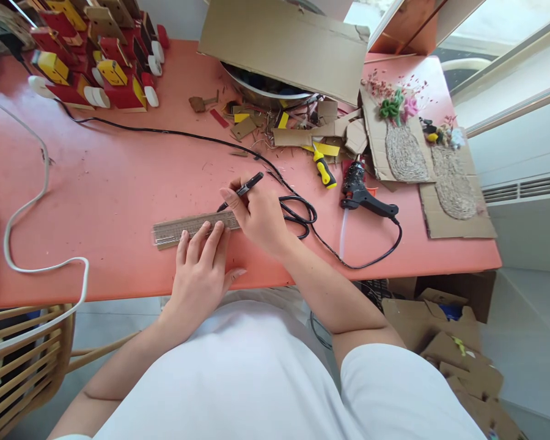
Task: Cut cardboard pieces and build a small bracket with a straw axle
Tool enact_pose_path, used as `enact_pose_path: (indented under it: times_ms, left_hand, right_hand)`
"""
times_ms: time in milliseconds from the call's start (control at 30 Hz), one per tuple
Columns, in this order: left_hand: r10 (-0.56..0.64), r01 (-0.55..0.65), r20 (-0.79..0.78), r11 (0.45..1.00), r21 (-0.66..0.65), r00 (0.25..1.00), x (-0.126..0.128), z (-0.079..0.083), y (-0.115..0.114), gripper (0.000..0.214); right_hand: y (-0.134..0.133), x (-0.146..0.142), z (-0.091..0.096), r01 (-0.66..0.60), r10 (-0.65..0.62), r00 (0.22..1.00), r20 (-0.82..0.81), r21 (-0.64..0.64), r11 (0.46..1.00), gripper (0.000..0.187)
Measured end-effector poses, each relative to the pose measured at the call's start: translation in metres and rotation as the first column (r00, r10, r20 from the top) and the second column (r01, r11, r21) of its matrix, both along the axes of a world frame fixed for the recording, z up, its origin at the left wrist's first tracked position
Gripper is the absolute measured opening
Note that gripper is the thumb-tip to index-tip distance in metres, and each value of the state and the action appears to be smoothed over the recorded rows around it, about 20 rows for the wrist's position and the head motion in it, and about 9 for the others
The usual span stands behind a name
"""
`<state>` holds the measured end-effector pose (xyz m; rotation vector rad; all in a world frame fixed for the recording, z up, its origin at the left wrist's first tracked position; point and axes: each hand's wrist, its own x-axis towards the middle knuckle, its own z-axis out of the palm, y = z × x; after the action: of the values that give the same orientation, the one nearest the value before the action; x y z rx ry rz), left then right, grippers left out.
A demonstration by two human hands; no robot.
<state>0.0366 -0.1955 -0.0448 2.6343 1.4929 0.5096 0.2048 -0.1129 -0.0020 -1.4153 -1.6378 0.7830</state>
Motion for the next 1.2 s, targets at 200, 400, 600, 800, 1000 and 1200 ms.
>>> enact_pose_path:
  times_ms: [200,400,600,800,1000,1200]
  left_hand:
    - [-0.001,0.001,0.028,1.000,0.006,1.000,0.0016,-0.0006,-0.0003,0.055]
    - [-0.012,0.011,0.013,0.998,0.054,1.000,0.0024,0.0017,0.0013,0.052]
    - [-0.002,0.001,0.004,0.994,0.105,1.000,0.0045,0.0035,0.0021,0.048]
    - [-0.011,0.011,0.000,0.998,0.064,1.000,0.0006,0.0001,0.0007,0.060]
    - [-0.002,0.005,-0.053,0.998,0.055,0.999,-0.0004,0.0016,0.0013,0.059]
    - [-0.007,0.009,-0.017,0.997,0.080,1.000,0.0001,0.0012,0.0023,0.060]
  right_hand:
    - [0.0023,0.0033,-0.0046,-0.024,0.024,0.999,0.049,0.007,1.000,0.054]
    - [0.0023,0.0033,-0.0049,-0.036,0.034,0.997,0.062,0.022,0.999,0.055]
    - [0.0047,0.0032,-0.0033,-0.061,0.059,0.996,0.073,0.029,0.998,0.053]
    - [-0.0012,0.0067,-0.0023,-0.024,0.021,0.998,0.053,0.075,0.997,0.053]
    - [-0.0028,0.0084,-0.0041,-0.031,0.025,0.998,0.060,0.104,0.994,0.053]
    - [-0.0012,0.0048,-0.0053,-0.070,0.059,0.992,0.113,0.100,0.993,0.053]
